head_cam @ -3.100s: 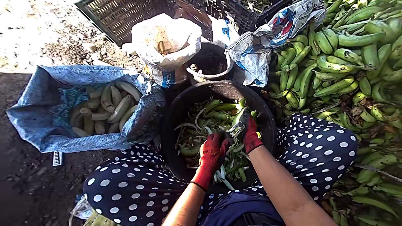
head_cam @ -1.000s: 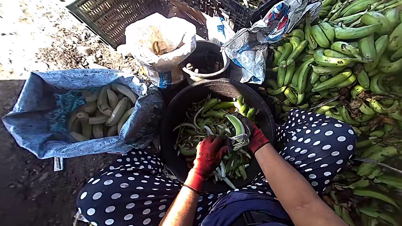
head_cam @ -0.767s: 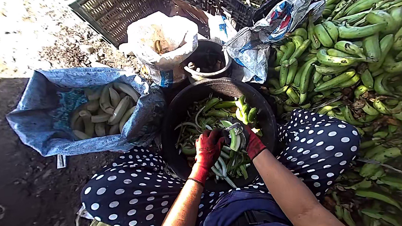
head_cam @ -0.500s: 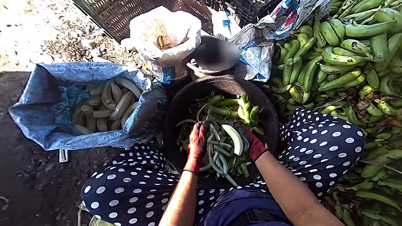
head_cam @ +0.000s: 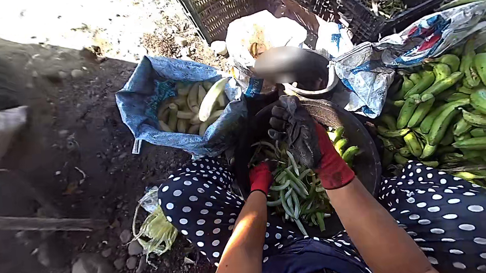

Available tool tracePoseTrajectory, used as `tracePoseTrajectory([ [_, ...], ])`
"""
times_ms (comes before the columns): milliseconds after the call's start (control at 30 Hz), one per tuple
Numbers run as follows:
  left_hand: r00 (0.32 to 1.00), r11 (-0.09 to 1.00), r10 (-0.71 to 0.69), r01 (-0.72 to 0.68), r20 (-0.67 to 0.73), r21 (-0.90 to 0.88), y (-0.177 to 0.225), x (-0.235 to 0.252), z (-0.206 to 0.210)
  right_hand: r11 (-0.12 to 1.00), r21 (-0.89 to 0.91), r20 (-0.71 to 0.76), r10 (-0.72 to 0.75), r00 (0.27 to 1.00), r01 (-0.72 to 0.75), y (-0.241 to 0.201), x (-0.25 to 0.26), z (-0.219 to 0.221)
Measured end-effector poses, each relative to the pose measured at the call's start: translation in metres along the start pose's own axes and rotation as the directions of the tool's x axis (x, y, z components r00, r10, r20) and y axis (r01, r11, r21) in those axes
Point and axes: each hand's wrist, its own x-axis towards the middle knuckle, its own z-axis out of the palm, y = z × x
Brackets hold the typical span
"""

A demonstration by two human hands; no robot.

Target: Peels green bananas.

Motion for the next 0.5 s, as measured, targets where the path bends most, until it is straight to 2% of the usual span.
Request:
tracePoseTrajectory([
  [67, 0.998, 0.999, -0.003, 0.0, 0.06, 0.049, -0.003, 0.004, 0.011, 0.998, -0.061, -0.04, 0.017, 0.999, -0.02, 0.009, 0.007, -0.017],
  [167, 0.991, 0.998, -0.021, 0.014, 0.135, 0.053, -0.001, 0.004, 0.015, 0.983, -0.077, -0.225, 0.144, 0.964, -0.164, 0.041, 0.006, -0.049],
  [233, 0.992, 0.999, -0.018, 0.013, 0.125, 0.046, -0.001, 0.004, 0.018, 0.95, -0.116, -0.307, 0.244, 0.92, -0.291, 0.061, -0.004, -0.065],
  [333, 0.995, 0.999, 0.007, -0.011, 0.102, 0.035, 0.002, 0.006, 0.02, 0.913, -0.132, -0.36, 0.319, 0.877, -0.386, 0.09, -0.016, -0.086],
  [400, 0.994, 0.999, 0.017, -0.02, 0.11, 0.029, 0.004, 0.007, 0.02, 0.892, -0.143, -0.387, 0.349, 0.853, -0.429, 0.103, -0.022, -0.097],
  [500, 0.992, 0.999, 0.02, -0.014, 0.123, -0.046, 0.005, 0.011, 0.009, 0.821, -0.289, -0.458, 0.333, 0.824, -0.492, 0.108, -0.03, -0.104],
])
